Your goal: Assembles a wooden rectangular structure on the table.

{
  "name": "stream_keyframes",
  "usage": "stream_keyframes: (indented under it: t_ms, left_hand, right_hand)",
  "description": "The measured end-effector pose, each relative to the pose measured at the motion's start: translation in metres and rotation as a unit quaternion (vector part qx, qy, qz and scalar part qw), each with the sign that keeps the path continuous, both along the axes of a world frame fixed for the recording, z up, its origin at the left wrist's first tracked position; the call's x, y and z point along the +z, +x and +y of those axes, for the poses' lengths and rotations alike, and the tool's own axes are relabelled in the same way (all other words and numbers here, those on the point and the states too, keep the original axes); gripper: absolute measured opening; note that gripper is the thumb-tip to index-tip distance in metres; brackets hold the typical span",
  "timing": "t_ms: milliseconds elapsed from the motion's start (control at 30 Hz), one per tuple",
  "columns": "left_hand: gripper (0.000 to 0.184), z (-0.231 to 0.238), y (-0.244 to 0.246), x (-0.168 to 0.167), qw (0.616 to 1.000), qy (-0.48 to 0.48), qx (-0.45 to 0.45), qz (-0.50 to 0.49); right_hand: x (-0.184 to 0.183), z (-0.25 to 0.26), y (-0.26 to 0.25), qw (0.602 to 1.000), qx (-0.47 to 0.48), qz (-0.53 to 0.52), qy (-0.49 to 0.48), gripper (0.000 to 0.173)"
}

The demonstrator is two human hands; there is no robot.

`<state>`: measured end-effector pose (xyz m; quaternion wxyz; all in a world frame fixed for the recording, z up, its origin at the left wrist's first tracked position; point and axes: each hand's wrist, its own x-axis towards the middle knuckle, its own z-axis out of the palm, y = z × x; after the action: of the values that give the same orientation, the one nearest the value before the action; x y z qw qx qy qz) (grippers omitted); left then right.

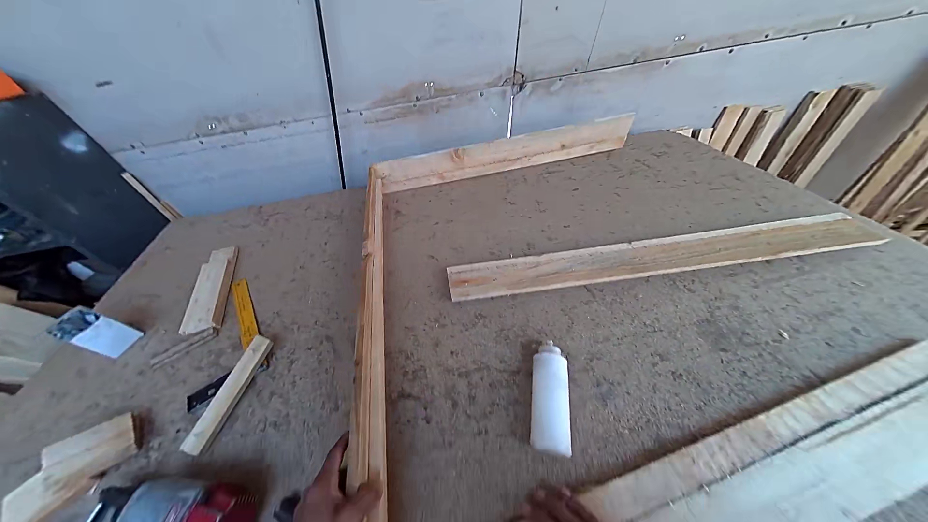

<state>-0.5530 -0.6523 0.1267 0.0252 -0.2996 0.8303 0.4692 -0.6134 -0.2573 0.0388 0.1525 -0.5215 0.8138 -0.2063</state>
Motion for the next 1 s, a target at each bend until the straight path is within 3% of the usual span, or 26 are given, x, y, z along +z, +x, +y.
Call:
stream_keyframes:
  t_ms: [67, 167, 333, 400, 500, 567, 700, 867, 1000]
  left_hand:
    - [0.085, -0.002, -0.01, 0.008, 0.998, -0.041, -0.047, -0.026]
    - [0.073, 0.005, -0.001, 0.025, 0.993, -0.081, -0.077, -0.049]
    - [0.074, 0.005, 0.015, 0.03, 0.992, -0.077, -0.098, -0.028]
    - [0.072, 0.008, 0.018, 0.03, 0.993, -0.079, -0.088, -0.024]
    - [0.073, 0.012, 0.019, 0.033, 0.994, -0.082, -0.068, -0.029]
    - [0.074, 0.013, 0.023, 0.032, 0.995, -0.076, -0.057, -0.026]
    - [0.071, 0.021, 0.026, 0.023, 0.999, -0.051, -0.015, 0.008]
    - [0.065, 0.024, -0.013, -0.009, 0.998, -0.055, 0.014, 0.021]
    - [0.065, 0.07, -0.02, -0.012, 0.997, -0.07, 0.01, 0.019]
  right_hand:
    - [0.005, 0.001, 0.013, 0.998, -0.001, 0.053, 0.02, 0.081]
    - [0.026, -0.006, 0.009, 0.994, 0.023, 0.085, 0.066, 0.107]
    - [0.074, -0.017, 0.019, 0.972, 0.083, 0.08, 0.203, 0.114]
    - [0.091, -0.02, 0.016, 0.969, 0.093, 0.071, 0.219, 0.105]
    - [0.117, -0.016, 0.014, 0.979, 0.057, 0.107, 0.165, 0.068]
    - [0.116, -0.016, 0.018, 0.977, -0.001, 0.187, 0.101, 0.054]
    - [0.1, -0.019, 0.023, 0.951, -0.078, 0.294, 0.06, 0.067]
    - [0.083, -0.007, -0.011, 0.969, -0.04, 0.22, 0.102, 0.077]
    - [0.083, 0.032, -0.009, 0.963, -0.049, 0.252, 0.076, 0.074]
